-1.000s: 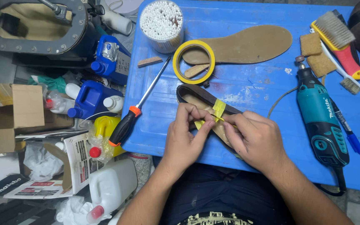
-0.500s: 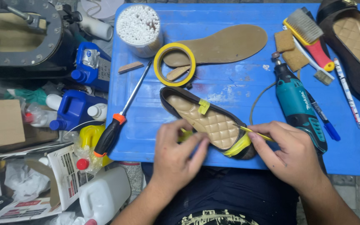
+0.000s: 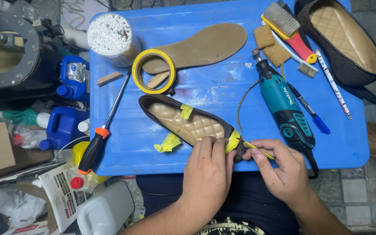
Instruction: The person marks the edge of a shoe sole with a pen and pencil while it is taped to the workbench. They then remove the tape and peel the protective backing off a new insole.
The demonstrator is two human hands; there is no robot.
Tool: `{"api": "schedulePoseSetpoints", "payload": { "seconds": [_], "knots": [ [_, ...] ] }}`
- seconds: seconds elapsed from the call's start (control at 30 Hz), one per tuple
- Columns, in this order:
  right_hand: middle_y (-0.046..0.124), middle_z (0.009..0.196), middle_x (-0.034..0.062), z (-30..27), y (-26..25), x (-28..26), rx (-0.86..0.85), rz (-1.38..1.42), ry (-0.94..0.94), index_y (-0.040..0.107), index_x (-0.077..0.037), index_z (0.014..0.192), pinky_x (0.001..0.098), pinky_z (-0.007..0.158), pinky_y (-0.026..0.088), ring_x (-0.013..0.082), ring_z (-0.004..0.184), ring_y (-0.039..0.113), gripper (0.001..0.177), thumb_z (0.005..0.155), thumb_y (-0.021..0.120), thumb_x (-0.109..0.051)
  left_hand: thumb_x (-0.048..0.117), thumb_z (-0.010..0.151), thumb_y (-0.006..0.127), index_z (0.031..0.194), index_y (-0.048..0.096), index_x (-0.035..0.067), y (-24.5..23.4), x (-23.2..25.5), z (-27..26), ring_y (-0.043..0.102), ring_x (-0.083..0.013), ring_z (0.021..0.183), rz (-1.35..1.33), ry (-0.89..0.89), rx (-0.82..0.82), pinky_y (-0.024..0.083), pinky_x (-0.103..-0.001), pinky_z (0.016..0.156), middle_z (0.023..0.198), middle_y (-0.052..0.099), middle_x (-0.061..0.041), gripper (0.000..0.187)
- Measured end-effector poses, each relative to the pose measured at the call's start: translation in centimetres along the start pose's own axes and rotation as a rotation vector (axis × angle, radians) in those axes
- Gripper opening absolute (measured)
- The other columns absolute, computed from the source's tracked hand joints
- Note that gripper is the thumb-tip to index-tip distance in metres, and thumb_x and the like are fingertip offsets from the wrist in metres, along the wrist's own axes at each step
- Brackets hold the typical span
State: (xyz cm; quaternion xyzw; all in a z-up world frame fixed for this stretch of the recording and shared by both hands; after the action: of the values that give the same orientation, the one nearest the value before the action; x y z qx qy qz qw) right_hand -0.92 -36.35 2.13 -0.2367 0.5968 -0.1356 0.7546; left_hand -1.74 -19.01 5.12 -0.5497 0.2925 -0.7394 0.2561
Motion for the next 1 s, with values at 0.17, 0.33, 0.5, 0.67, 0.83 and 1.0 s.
{"api": "schedulePoseSetpoints", "payload": {
  "seconds": [0.17,0.33,0.5,0.67,0.83,1.0],
  "knots": [
    [0.078,0.091,0.0097,-0.3,0.3,0.5,0.029,0.032,-0.062,0.062,0.005,0.111,0.0265,0.077,0.060,0.0148,0.082,0.078,0.016,0.098,0.062,-0.003,0.016,0.089,0.072,0.105,0.061,-0.006,0.8,-0.2,0.8,0.059,-0.0366,0.094,0.117,-0.072,-0.147,0.049,-0.043,0.082,0.100,0.060,-0.021,0.029],
    [0.077,0.092,0.0106,-0.2,0.6,0.7,0.044,0.044,-0.127,0.063,0.005,0.109,0.0304,0.080,0.061,0.0172,0.084,0.077,0.014,0.097,0.063,-0.002,0.020,0.085,0.075,0.091,0.065,-0.004,0.5,-1.5,2.0,0.062,-0.0362,0.090,0.072,-0.095,-0.207,0.050,-0.044,0.080,0.090,0.064,-0.019,0.027],
    [0.076,0.092,0.0117,0.2,0.4,-1.4,0.026,-0.108,-0.256,0.067,0.003,0.100,0.0343,0.084,0.061,0.0326,0.109,0.077,0.010,0.091,0.068,0.000,0.020,0.085,0.078,0.084,0.063,-0.001,0.1,-1.6,1.3,0.063,-0.0353,0.082,0.029,-0.113,-0.128,0.050,-0.045,0.075,0.084,0.064,-0.017,0.026],
    [0.075,0.101,0.0225,1.0,0.4,-3.1,0.000,-0.204,-0.254,0.069,0.003,0.095,0.0340,0.074,0.058,0.0318,0.099,0.077,0.014,0.083,0.073,-0.001,0.019,0.086,0.076,0.084,0.063,0.000,0.2,-1.5,0.6,0.061,-0.0343,0.082,0.011,-0.114,-0.072,0.048,-0.044,0.074,0.084,0.063,-0.015,0.023],
    [0.075,0.104,0.0236,1.3,0.5,-3.2,-0.016,-0.181,-0.255,0.070,0.004,0.096,0.0347,0.078,0.059,0.0326,0.106,0.075,0.014,0.084,0.073,-0.001,0.018,0.091,0.073,0.087,0.061,0.002,0.3,-1.1,0.0,0.059,-0.0326,0.084,0.061,-0.036,-0.010,0.048,-0.042,0.074,0.087,0.061,-0.013,0.021],
    [0.075,0.090,0.0166,1.0,1.0,-2.7,-0.018,-0.166,-0.246,0.071,0.003,0.095,0.0343,0.078,0.059,0.0338,0.114,0.074,0.009,0.086,0.072,0.000,0.014,0.093,0.072,0.090,0.060,0.002,0.3,-0.9,-0.5,0.058,-0.0320,0.085,0.071,0.032,0.037,0.048,-0.041,0.075,0.088,0.059,-0.012,0.017]
  ]
}}
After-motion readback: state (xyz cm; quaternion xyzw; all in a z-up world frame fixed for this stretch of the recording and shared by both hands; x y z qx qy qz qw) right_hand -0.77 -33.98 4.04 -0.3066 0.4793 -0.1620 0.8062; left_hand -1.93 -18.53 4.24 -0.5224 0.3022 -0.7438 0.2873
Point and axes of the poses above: each hand's wrist, its own z-axis towards the middle knuckle, its own y-axis out of the palm, x = y × z, the point moved 5 cm from there along z, towards the middle knuckle
